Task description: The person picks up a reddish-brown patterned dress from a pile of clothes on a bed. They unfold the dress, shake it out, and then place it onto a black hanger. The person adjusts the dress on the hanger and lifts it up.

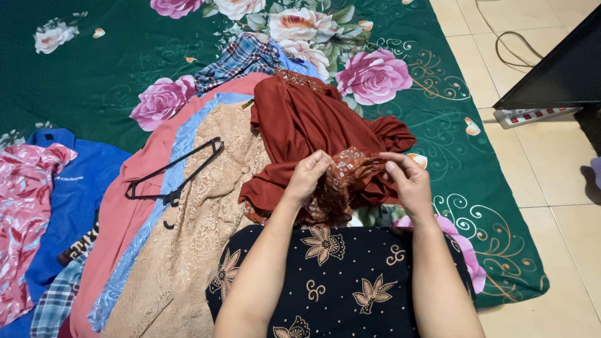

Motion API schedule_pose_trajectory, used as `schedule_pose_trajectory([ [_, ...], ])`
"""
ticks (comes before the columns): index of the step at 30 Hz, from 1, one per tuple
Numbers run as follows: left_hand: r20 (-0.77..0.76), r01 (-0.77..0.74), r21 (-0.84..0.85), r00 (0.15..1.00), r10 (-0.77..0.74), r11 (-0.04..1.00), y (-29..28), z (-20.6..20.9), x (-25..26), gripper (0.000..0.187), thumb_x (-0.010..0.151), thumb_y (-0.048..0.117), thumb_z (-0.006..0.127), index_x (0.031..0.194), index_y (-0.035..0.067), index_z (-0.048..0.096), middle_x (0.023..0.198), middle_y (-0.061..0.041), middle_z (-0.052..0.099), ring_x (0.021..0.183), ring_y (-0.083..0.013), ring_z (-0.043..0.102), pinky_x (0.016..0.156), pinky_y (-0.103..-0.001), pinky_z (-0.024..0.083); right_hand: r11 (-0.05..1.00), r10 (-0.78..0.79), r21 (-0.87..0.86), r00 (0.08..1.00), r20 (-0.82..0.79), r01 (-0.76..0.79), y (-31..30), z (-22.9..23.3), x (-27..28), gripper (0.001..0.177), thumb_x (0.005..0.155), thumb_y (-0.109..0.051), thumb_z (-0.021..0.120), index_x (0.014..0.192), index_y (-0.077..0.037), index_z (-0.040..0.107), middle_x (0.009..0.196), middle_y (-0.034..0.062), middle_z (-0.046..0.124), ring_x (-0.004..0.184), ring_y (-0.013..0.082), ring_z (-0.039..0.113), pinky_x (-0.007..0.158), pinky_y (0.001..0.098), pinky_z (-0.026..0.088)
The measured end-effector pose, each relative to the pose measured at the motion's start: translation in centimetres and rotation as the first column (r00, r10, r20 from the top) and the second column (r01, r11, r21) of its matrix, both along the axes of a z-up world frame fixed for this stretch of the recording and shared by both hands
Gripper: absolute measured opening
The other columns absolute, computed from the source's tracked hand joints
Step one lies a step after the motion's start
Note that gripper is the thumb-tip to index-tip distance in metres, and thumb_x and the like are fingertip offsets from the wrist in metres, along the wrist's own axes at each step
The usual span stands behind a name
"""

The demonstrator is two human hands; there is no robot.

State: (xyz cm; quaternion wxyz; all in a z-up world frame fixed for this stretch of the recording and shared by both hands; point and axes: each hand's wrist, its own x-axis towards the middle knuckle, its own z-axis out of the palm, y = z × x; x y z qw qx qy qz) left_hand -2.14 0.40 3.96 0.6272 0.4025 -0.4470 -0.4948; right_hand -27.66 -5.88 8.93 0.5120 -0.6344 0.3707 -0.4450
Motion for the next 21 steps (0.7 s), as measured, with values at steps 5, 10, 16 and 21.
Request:
schedule_pose_trajectory([
  [5,0.087,0.242,0.047,0.966,-0.245,0.969,0.8,1.8,-0.5,0.03,0.107,0.032,0.063,0.096,0.004,0.062,0.088,0.006,0.055,0.085,-0.0054,0.049,0.081,-0.022,0.044,0.983,-0.113,-0.129,0.983,0.146,0.133,1.3,1.9,1.2,0.022,0.103,-0.001,0.059,0.12,0.0,0.073,0.107,0.0021,0.07,0.095,0.0073,0.066,0.085,0.0233,0.054],
  [10,0.604,-0.149,-0.168,0.766,0.222,0.974,3.8,7.1,-5.1,0.031,0.089,0.028,0.075,0.102,0.003,0.063,0.091,-0.009,0.068,0.077,-0.0178,0.068,0.07,-0.033,0.055,0.999,0.008,-0.032,0.98,0.201,-0.002,3.0,2.9,2.1,0.022,0.098,0.0,0.063,0.12,0.0,0.067,0.109,0.0015,0.073,0.098,0.0067,0.067,0.088,0.0222,0.054],
  [16,0.604,-0.344,-0.351,0.628,0.491,0.871,3.1,5.9,-6.3,0.013,0.099,0.015,0.069,0.104,0.005,0.064,0.093,-0.008,0.069,0.081,-0.0186,0.068,0.072,-0.033,0.056,0.923,0.28,0.122,0.857,0.433,-0.364,2.2,2.8,1.4,0.043,0.099,0.001,0.068,0.141,0.002,0.057,0.09,-0.0031,0.062,0.082,0.0034,0.059,0.079,0.0191,0.049],
  [21,0.044,-0.158,-0.016,0.986,0.158,0.987,1.0,2.9,-5.2,0.01,0.102,0.013,0.064,0.105,0.003,0.062,0.089,0.001,0.064,0.08,-0.0056,0.057,0.072,-0.024,0.048,0.822,0.375,0.279,0.841,0.389,-0.496,1.1,3.2,-0.2,0.056,0.092,-0.005,0.069,0.145,0.0,0.051,0.081,-0.0037,0.057,0.07,0.0058,0.055,0.066,0.0213,0.047],
])
